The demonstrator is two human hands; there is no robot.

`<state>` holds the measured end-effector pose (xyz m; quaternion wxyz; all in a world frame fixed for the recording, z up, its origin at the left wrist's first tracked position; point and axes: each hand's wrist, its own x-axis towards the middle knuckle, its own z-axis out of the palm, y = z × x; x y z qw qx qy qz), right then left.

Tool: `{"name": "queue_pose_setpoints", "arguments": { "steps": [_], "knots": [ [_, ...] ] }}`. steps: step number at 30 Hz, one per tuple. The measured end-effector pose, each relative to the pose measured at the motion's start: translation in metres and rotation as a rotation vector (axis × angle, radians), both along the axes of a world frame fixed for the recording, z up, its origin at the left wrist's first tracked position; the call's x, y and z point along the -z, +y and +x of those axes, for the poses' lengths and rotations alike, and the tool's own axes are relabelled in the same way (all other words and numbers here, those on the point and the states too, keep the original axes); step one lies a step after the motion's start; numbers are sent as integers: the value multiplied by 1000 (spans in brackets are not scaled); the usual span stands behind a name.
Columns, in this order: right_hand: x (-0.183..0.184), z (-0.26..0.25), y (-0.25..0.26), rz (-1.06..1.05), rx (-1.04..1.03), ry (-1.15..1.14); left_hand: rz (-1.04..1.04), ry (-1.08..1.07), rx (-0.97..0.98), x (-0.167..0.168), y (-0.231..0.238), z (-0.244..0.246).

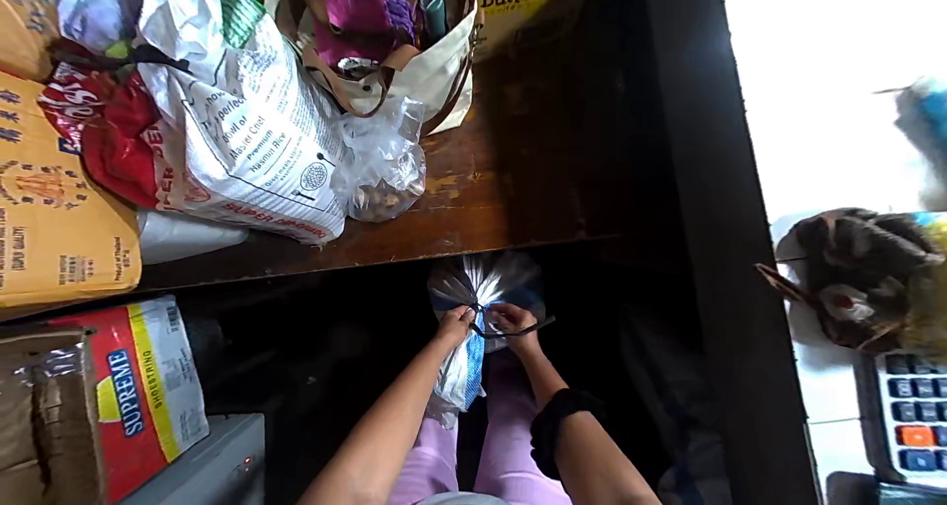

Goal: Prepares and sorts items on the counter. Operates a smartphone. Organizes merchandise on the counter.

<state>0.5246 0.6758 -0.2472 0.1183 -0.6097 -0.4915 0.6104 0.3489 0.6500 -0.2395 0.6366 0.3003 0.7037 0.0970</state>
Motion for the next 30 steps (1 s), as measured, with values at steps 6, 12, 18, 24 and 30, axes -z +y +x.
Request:
{"name": "queue_pose_setpoints", "arguments": {
  "steps": [6,12,18,24,30],
  "knots": [
    [-10,-43,7,126,-311,-254,-87,33,-5,-4,7,-13],
    [0,-32,24,-42,-521,-307,155,188,300,-10,23,-3],
    [10,-8,14,-96,-339,-38,391,80,691,-3,49,-9],
    [6,-22,27,-296,-42,206,20,-320,214,7,45,-27],
    [-5,-25,35,-387,-20,298,56,-407,191,3,55,-48]
  ]
}}
